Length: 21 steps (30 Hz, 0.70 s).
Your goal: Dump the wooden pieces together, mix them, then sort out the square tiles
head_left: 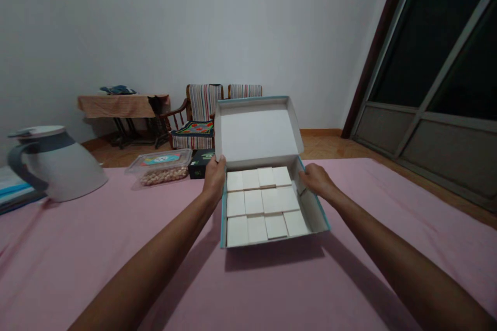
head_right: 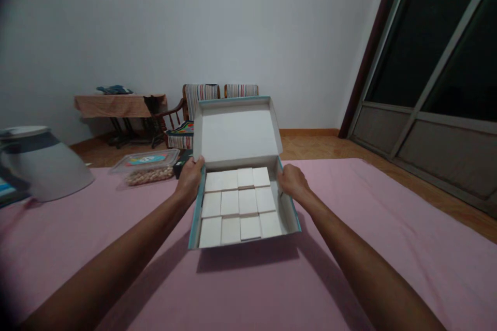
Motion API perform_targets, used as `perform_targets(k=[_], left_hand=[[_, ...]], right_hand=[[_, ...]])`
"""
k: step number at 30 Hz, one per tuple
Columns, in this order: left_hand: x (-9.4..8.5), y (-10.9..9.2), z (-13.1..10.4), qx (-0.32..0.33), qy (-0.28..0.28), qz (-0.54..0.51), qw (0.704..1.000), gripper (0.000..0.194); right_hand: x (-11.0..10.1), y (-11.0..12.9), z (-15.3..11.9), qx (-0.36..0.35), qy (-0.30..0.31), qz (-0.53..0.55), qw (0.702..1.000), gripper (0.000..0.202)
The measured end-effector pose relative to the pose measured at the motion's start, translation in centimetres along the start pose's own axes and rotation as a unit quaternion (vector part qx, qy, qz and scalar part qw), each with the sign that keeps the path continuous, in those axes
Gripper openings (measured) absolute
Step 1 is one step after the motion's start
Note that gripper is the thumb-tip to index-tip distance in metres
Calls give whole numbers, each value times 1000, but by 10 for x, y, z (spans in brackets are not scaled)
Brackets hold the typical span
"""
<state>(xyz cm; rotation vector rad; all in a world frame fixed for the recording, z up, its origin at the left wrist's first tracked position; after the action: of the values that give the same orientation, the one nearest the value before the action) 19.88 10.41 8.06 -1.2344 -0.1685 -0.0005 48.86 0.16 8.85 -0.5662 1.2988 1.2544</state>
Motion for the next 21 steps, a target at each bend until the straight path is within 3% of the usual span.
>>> perform_targets(k=[3, 6, 10, 15, 21], left_hand=[[19, -26, 17, 75, -2, -17, 997, 31], [37, -37, 35, 123, 2, -19, 992, 30], [56, -34, 56, 161, 16, -45, 986, 34], [68, -26, 71, 197, 23, -41, 979, 38], [63, -22, 68, 218, 18, -20, 976, 36]], right_hand=[[-14, 3, 8, 6, -40, -38, 998, 39], [-19, 2, 16, 24, -86, -36, 995, 43], [-11, -2, 26, 44, -128, -26, 990, 45], [5, -6, 31, 61, -185, -5, 981, 40], [19, -12, 27, 75, -230, 23, 970, 35]])
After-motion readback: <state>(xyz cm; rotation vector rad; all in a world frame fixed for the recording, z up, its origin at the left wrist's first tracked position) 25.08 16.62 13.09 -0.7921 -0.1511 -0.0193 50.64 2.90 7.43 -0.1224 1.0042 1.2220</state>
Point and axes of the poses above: each hand's wrist, its own z-axis towards the middle knuckle, its own x-axis out of the palm, y = z × x, the point moved 6 cm from there along z, towards the middle knuckle, and after that the axes turned 3 degrees about -y, right-handed, at the moved point
